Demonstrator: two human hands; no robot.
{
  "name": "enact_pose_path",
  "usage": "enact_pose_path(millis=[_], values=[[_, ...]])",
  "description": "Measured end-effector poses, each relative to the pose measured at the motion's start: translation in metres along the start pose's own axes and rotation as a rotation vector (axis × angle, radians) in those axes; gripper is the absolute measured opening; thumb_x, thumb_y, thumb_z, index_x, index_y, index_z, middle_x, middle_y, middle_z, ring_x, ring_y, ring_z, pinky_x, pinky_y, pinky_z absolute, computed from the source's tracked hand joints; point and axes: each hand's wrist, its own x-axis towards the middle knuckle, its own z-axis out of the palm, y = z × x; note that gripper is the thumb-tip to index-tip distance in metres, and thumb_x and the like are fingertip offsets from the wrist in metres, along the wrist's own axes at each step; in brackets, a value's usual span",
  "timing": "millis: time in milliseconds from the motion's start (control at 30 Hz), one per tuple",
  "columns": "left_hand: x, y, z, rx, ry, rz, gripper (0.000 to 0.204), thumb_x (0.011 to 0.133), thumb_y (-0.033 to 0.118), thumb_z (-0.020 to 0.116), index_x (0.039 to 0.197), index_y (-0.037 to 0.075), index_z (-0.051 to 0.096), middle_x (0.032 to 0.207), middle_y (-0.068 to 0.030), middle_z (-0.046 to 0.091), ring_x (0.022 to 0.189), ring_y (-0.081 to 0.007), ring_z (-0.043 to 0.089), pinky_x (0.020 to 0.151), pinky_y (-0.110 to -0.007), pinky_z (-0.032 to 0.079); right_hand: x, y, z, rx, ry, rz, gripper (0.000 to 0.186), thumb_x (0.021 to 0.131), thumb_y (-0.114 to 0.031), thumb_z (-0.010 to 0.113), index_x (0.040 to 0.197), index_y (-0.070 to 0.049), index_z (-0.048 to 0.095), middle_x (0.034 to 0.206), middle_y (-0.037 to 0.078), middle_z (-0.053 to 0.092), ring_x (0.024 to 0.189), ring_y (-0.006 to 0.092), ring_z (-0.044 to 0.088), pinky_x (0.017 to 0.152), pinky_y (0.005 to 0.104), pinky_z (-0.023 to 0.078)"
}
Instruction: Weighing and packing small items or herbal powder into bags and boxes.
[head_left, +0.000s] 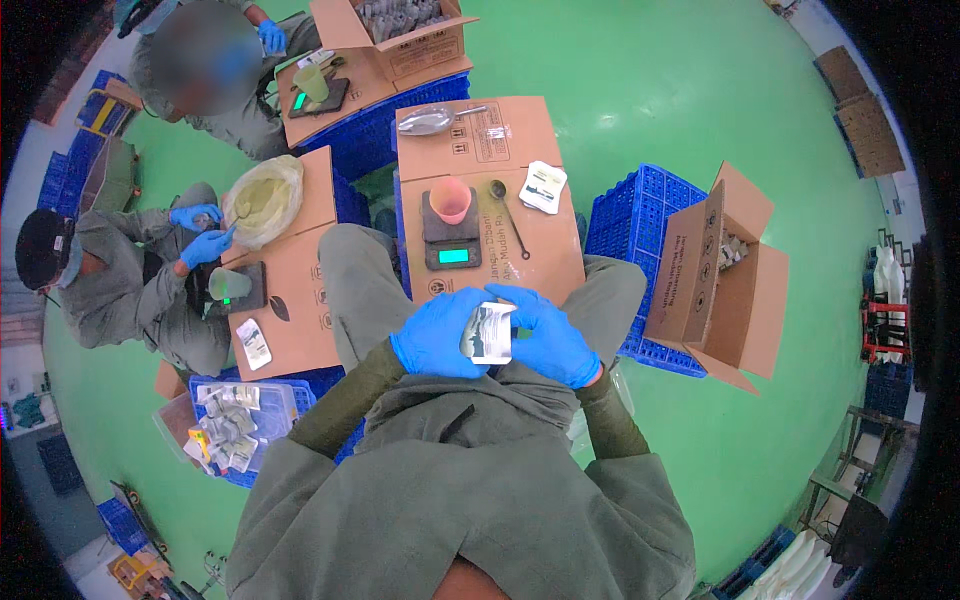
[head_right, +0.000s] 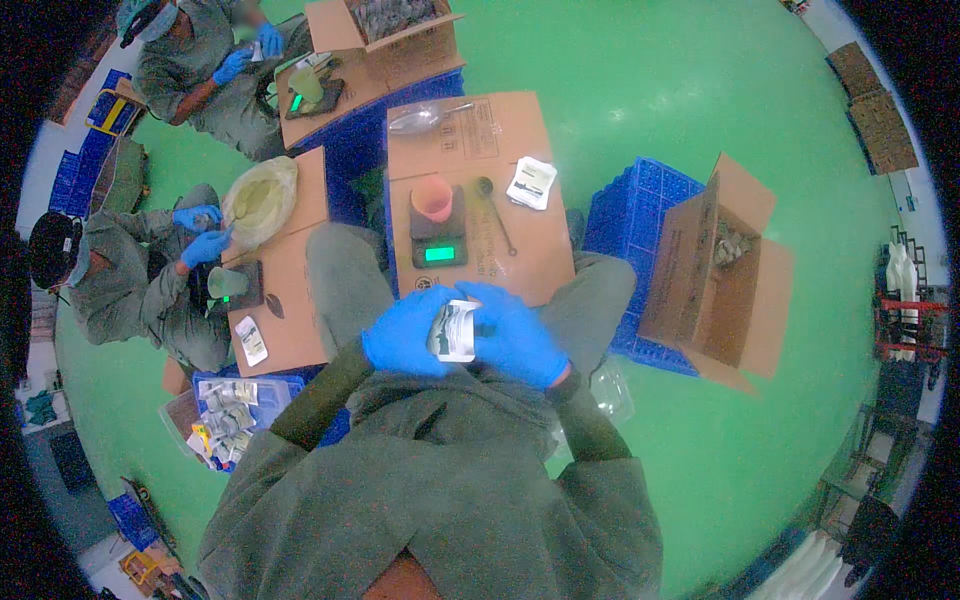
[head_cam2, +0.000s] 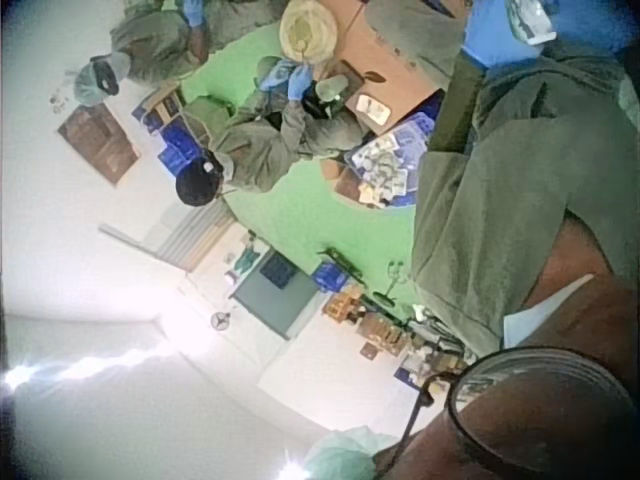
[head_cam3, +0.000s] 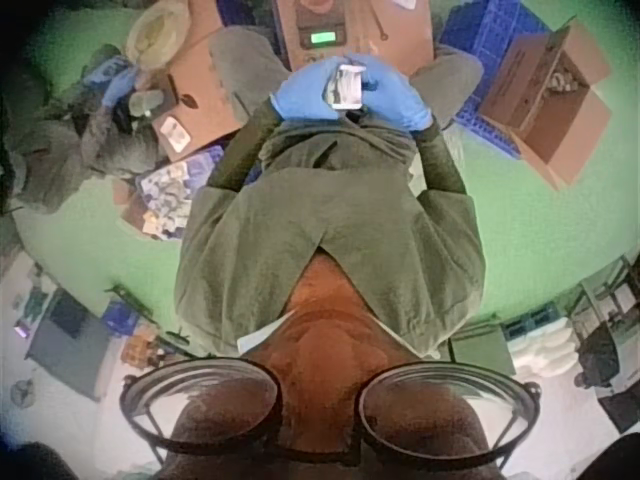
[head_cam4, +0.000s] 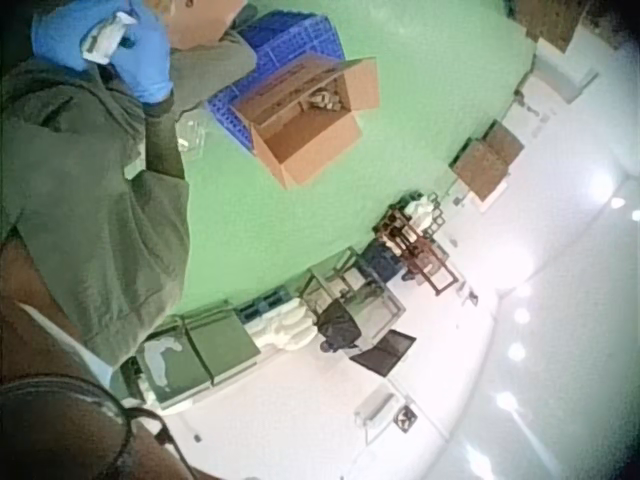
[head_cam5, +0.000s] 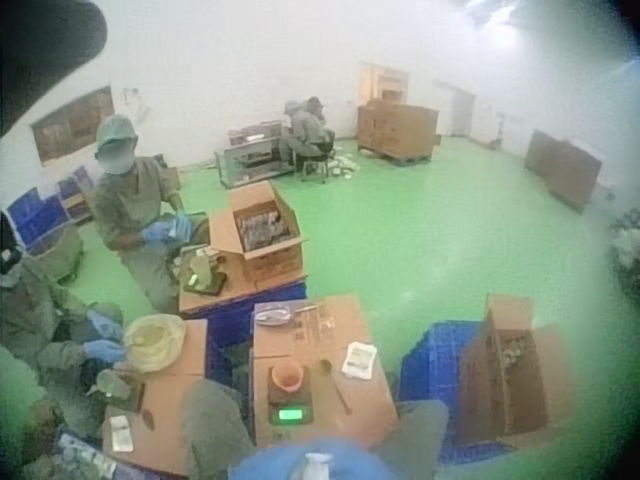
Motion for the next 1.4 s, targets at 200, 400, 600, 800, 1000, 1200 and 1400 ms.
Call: enact_pose_path(millis=[200, 400, 600, 800, 1000, 1200, 1400], values=[[0.002, -0.001, -0.005, 0.120, 0.017, -0.034, 0.077, 0.061, 0.039, 0.088, 0.123, 0.005, 0.058, 0.110, -0.0207, 0.065, 0.100, -0.0389, 0.065, 0.085, -0.047, 0.051, 0.003, 0.012, 0.016, 0.108, 0.032, -0.018, 0.059, 0.086, -0.028, 0.073, 0.136, 0.000, 0.056, 0.135, 0.018, 0.059, 0.124, 0.0305, 0.058, 0.107, 0.0403, 0.043], [0.004, -0.003, -0.005, 0.300, 0.067, 0.039, 0.072, 0.059, 0.041, 0.085, 0.114, 0.003, 0.059, 0.103, -0.0205, 0.062, 0.096, -0.0405, 0.061, 0.083, -0.050, 0.049, 0.002, 0.019, 0.031, 0.463, 0.046, 0.102, 0.058, 0.086, -0.021, 0.076, 0.136, 0.000, 0.055, 0.133, 0.014, 0.062, 0.122, 0.0225, 0.059, 0.104, 0.0383, 0.046], [0.005, -0.024, 0.006, 0.460, 0.080, 0.060, 0.066, 0.060, 0.041, 0.082, 0.107, 0.002, 0.058, 0.103, -0.0201, 0.057, 0.098, -0.0403, 0.056, 0.081, -0.050, 0.047, 0.005, 0.014, 0.037, 0.326, 0.110, 0.098, 0.057, 0.085, -0.021, 0.076, 0.133, 0.003, 0.056, 0.132, 0.015, 0.062, 0.120, 0.0241, 0.060, 0.104, 0.0381, 0.046], [0.000, -0.033, 0.019, 0.323, 0.224, 0.083, 0.064, 0.062, 0.033, 0.083, 0.112, 0.004, 0.057, 0.108, -0.0207, 0.057, 0.104, -0.0417, 0.055, 0.088, -0.050, 0.047, 0.015, -0.003, 0.035, 0.083, 0.131, 0.045, 0.042, 0.083, -0.022, 0.073, 0.120, -0.002, 0.064, 0.110, 0.020, 0.069, 0.103, 0.0344, 0.067, 0.088, 0.0430, 0.051], [-0.008, -0.040, 0.017, 0.177, 0.307, -0.011, 0.062, 0.068, 0.025, 0.085, 0.118, 0.005, 0.055, 0.108, -0.0202, 0.057, 0.104, -0.0413, 0.057, 0.088, -0.047, 0.048, 0.032, 0.024, 0.048, -0.016, 0.099, -0.058, 0.040, 0.085, -0.021, 0.071, 0.120, -0.002, 0.065, 0.113, 0.021, 0.068, 0.103, 0.0401, 0.065, 0.090, 0.0456, 0.051], [-0.016, -0.061, 0.007, 0.100, 0.443, -0.091, 0.065, 0.065, 0.025, 0.084, 0.117, 0.006, 0.050, 0.110, -0.0185, 0.054, 0.105, -0.0395, 0.057, 0.087, -0.046, 0.049, 0.044, 0.010, 0.026, 0.107, 0.231, -0.081, 0.025, 0.091, -0.021, 0.068, 0.108, -0.004, 0.074, 0.122, 0.014, 0.066, 0.114, 0.0306, 0.062, 0.101, 0.0415, 0.048], [-0.019, -0.072, -0.007, 0.059, 0.511, -0.151, 0.066, 0.067, 0.023, 0.083, 0.120, 0.006, 0.048, 0.113, -0.0155, 0.052, 0.105, -0.0357, 0.058, 0.089, -0.043, 0.050, 0.058, 0.033, 0.004, 0.211, 0.350, -0.027, 0.023, 0.090, -0.016, 0.070, 0.109, -0.004, 0.073, 0.119, 0.013, 0.067, 0.113, 0.0261, 0.062, 0.099, 0.0372, 0.048]])
